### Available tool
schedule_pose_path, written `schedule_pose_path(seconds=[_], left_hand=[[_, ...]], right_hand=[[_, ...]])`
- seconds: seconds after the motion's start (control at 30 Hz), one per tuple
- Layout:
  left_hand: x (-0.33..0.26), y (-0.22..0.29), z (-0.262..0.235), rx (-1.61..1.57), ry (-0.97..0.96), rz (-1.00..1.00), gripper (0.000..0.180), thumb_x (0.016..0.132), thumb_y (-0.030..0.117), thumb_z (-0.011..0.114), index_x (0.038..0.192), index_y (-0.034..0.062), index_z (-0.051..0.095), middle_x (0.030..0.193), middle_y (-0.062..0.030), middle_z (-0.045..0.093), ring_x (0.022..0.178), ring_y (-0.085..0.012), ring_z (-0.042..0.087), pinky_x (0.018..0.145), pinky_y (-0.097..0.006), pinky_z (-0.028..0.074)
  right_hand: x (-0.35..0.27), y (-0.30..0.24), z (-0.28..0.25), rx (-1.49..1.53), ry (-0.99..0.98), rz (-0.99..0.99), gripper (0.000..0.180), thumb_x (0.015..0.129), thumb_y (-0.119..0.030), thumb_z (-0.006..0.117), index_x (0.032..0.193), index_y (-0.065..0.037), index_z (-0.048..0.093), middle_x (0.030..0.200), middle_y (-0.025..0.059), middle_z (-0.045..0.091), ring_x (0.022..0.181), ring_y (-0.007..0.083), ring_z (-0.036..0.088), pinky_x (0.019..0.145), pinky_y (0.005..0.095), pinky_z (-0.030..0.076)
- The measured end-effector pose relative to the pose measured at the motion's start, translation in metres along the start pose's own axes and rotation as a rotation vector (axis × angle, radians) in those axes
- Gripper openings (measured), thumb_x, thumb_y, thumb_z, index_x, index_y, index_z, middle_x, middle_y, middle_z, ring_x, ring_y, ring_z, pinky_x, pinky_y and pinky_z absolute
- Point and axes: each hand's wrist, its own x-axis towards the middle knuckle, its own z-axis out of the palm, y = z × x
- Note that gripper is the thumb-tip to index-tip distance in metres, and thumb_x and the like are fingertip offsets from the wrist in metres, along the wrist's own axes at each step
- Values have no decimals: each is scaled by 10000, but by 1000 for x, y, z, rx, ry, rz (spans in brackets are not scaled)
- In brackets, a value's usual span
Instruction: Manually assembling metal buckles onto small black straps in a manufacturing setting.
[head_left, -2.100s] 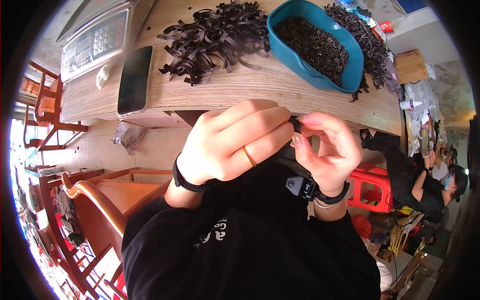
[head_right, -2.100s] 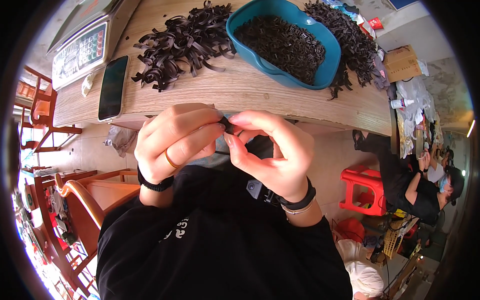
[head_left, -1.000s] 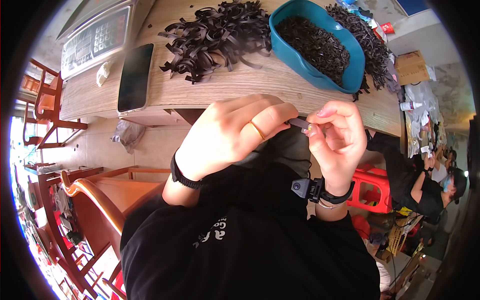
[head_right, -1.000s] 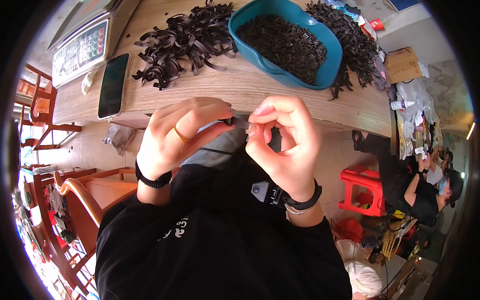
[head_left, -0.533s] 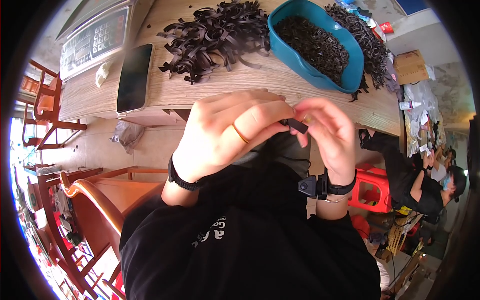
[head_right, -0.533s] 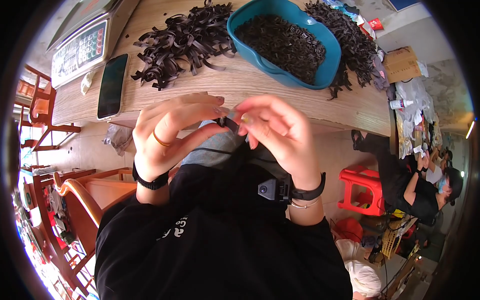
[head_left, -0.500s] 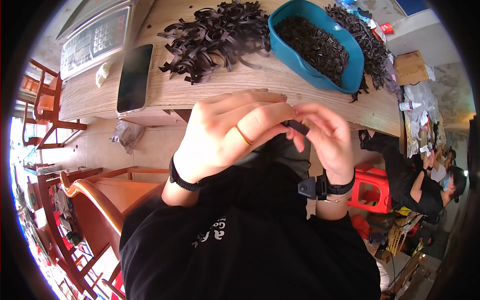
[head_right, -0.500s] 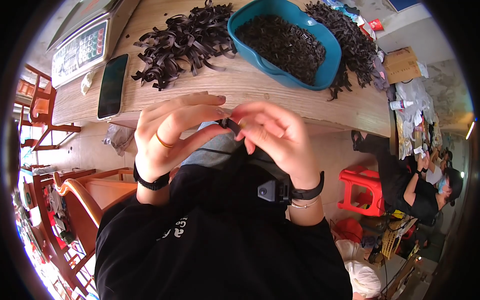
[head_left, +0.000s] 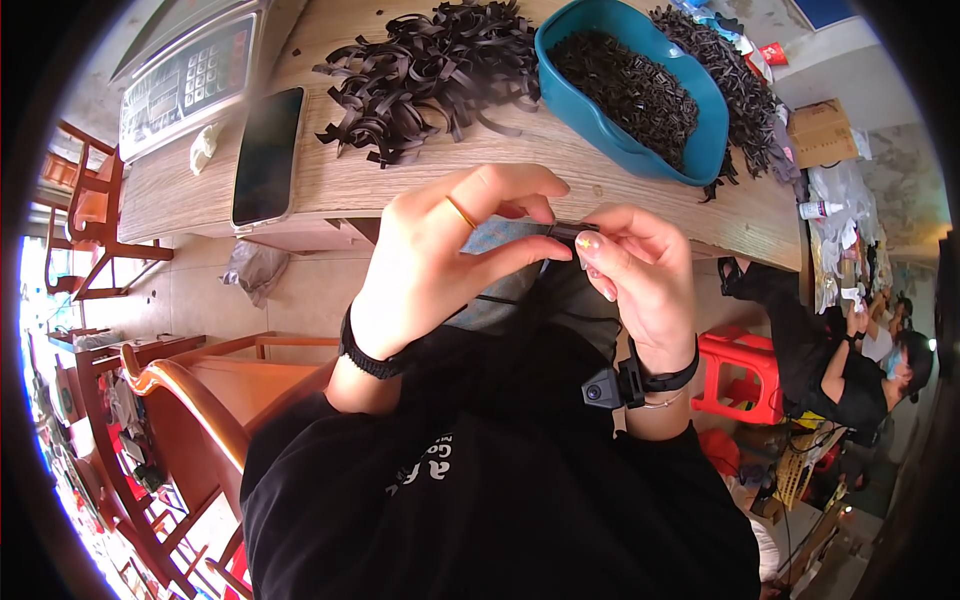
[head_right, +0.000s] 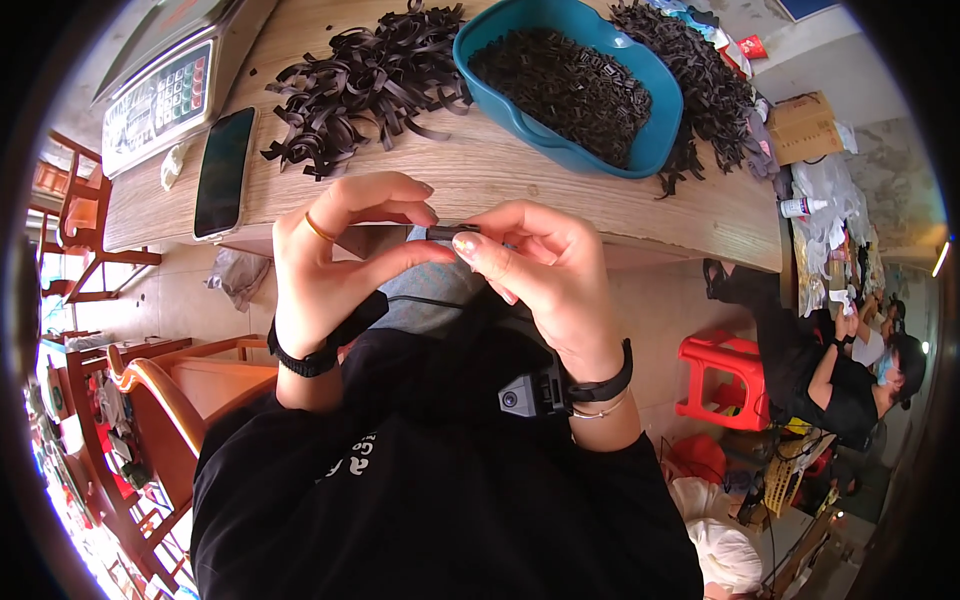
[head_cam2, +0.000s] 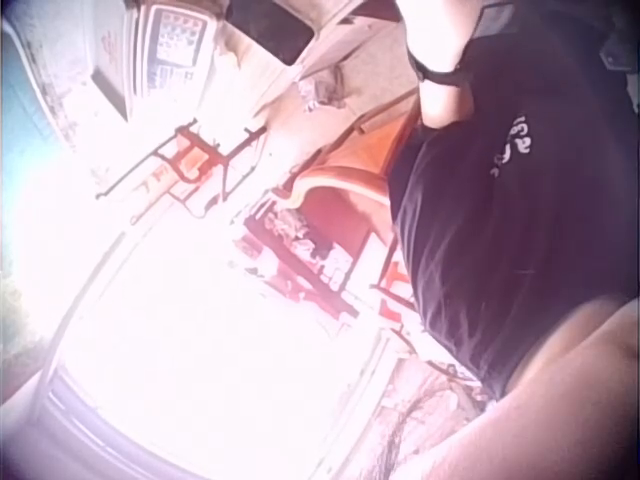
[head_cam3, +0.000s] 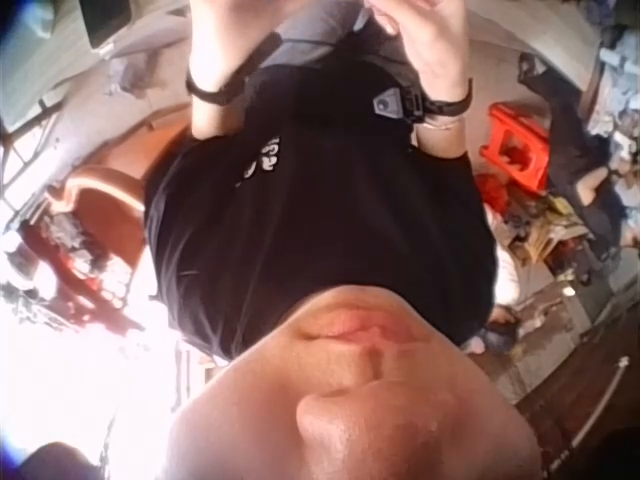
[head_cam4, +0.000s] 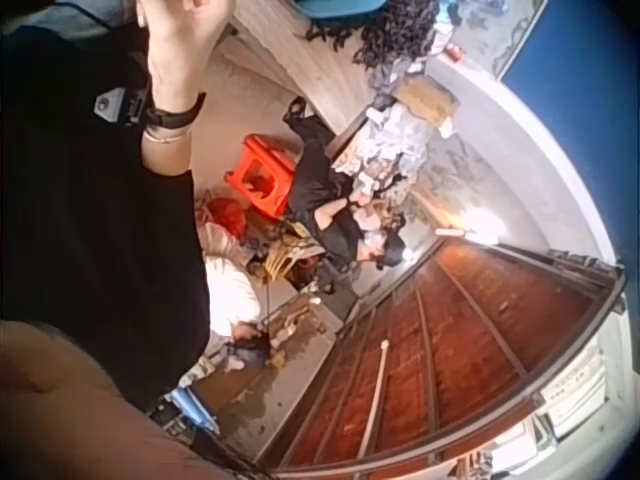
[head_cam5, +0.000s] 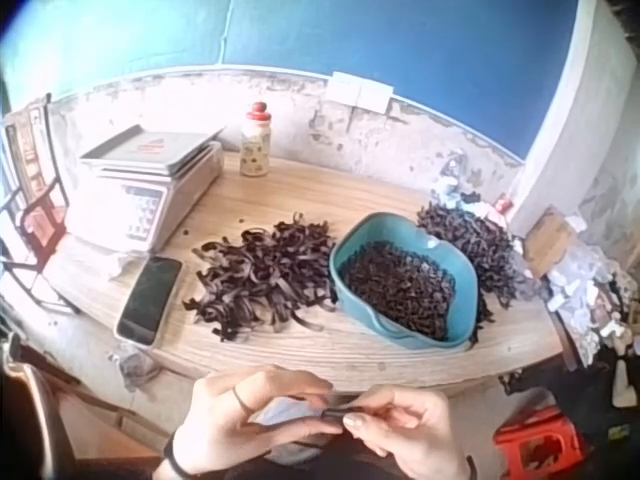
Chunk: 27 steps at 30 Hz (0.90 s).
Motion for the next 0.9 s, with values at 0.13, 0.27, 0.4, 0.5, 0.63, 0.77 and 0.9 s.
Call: schedule_pose_path(seconds=[0.13, 0.27, 0.4, 0.5, 0.63, 0.77, 0.9], left_hand=[[0, 0, -1, -217, -36, -197, 354, 672, -40, 754, 986, -18, 591, 847, -89, 667, 837, -152, 652, 739, -268, 535], [0, -4, 1, -264, -45, -224, 351, 672, -66, 746, 984, -32, 588, 837, -91, 664, 844, -158, 651, 772, -277, 532], [0, -16, 5, -281, -30, -212, 268, 691, -51, 730, 932, -16, 617, 843, -91, 665, 817, -159, 656, 728, -273, 532], [6, -44, 2, 470, 104, -74, 107, 752, 22, 664, 859, 26, 667, 895, -99, 650, 742, -232, 630, 668, -302, 504], [8, -78, 0, 634, -20, 44, 280, 702, -92, 530, 933, 7, 655, 955, -124, 631, 909, -277, 585, 787, -321, 493], [8, -91, 5, 640, -22, 93, 306, 647, -83, 497, 925, -54, 623, 981, -146, 607, 913, -294, 560, 812, -339, 481], [8, -95, -3, 584, -16, 27, 303, 666, -78, 489, 937, -65, 623, 984, -167, 613, 918, -310, 572, 824, -343, 478]], right_hand=[[-1, 0, 1, -11, 38, -8, 116, 827, -84, 668, 886, 6, 622, 696, -17, 564, 541, 16, 423, 476, 162, 306], [0, 0, 1, -19, 55, -21, 115, 820, -70, 676, 886, 6, 621, 719, -16, 575, 563, 6, 441, 482, 156, 317], [0, 0, -2, -111, 160, -141, 90, 817, -51, 677, 870, -2, 624, 734, -24, 579, 606, -9, 466, 487, 144, 316], [4, -3, -33, -245, 367, -330, 77, 817, -56, 677, 872, -23, 635, 722, -30, 584, 587, -12, 451, 493, 137, 305], [20, -23, -102, -494, 701, -518, 113, 825, -102, 676, 908, -32, 646, 727, -28, 593, 575, 0, 442, 500, 152, 321], [42, -31, -175, -996, 845, -546, 220, 833, -118, 661, 1016, 2, 634, 726, -9, 590, 616, 39, 489, 552, 188, 403], [61, -43, -143, -1078, 723, -627, 268, 826, -91, 648, 1083, -21, 616, 750, 9, 594, 631, 59, 523, 580, 222, 446]])
